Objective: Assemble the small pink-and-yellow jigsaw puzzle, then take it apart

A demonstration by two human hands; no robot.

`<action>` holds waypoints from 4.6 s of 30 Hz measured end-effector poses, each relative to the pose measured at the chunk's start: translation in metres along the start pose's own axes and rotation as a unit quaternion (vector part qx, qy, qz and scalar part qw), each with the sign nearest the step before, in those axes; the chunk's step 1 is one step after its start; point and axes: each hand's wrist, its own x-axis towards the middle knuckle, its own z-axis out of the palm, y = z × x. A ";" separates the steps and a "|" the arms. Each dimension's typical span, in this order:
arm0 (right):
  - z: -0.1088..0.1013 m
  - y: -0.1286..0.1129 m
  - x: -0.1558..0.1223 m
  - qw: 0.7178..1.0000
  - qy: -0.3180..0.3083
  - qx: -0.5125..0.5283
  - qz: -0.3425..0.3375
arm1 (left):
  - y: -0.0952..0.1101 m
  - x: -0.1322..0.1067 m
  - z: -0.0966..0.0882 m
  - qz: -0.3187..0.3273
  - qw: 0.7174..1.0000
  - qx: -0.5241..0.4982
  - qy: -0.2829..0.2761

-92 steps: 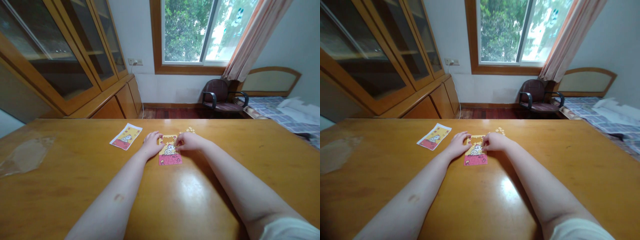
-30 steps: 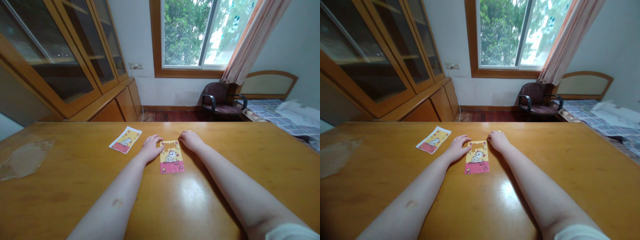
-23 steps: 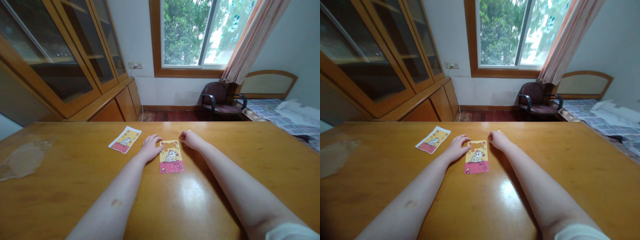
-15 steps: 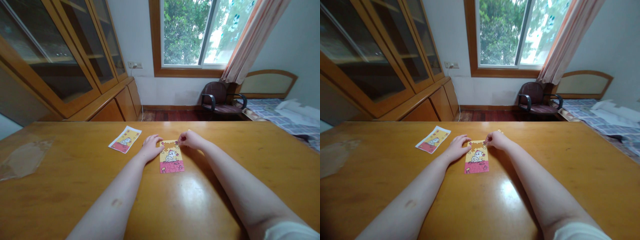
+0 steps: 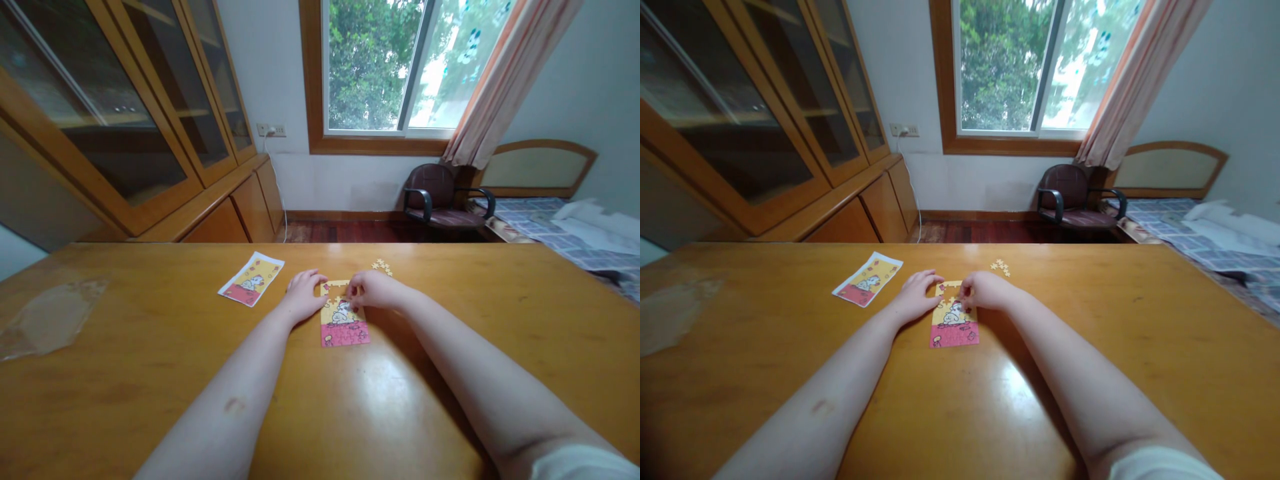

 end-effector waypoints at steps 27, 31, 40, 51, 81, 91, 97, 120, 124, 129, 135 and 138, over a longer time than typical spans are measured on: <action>0.016 -0.014 0.000 0.985 -0.059 -0.080 -0.142 | -0.002 0.002 0.002 0.006 1.000 0.017 0.004; 0.010 -0.017 -0.003 0.990 0.004 -0.099 -0.100 | -0.001 0.001 0.001 0.008 1.000 0.015 0.000; 0.014 -0.023 -0.004 0.988 -0.007 -0.155 -0.024 | -0.001 0.002 0.001 0.002 1.000 0.013 -0.004; 0.019 -0.017 -0.002 0.986 0.011 -0.115 -0.119 | -0.002 0.002 0.003 0.002 1.000 0.015 0.000; 0.038 -0.020 0.014 0.986 0.103 -0.129 -0.003 | 0.000 0.001 0.002 0.004 1.000 0.019 0.006; 0.041 -0.020 0.017 0.984 0.126 -0.128 0.003 | -0.001 0.002 0.003 0.003 1.000 0.019 0.004; 0.041 -0.023 0.017 0.983 0.129 -0.129 0.006 | 0.000 0.001 0.002 0.003 1.000 0.016 0.004; 0.039 -0.020 0.009 0.984 0.105 -0.119 -0.077 | -0.005 0.006 0.007 -0.001 1.000 0.003 0.029; 0.038 -0.021 0.009 0.984 0.103 -0.124 -0.072 | -0.005 0.006 0.007 0.000 1.000 0.004 0.029; 0.039 -0.018 0.008 0.983 0.116 -0.124 -0.066 | -0.005 0.006 0.007 0.000 1.000 0.002 0.027; 0.022 -0.013 0.005 0.981 0.158 -0.111 -0.033 | -0.004 0.005 0.005 -0.007 1.000 -0.012 0.023; 0.000 0.000 0.003 0.973 0.187 -0.130 0.039 | -0.004 0.005 0.004 -0.013 1.000 -0.014 0.016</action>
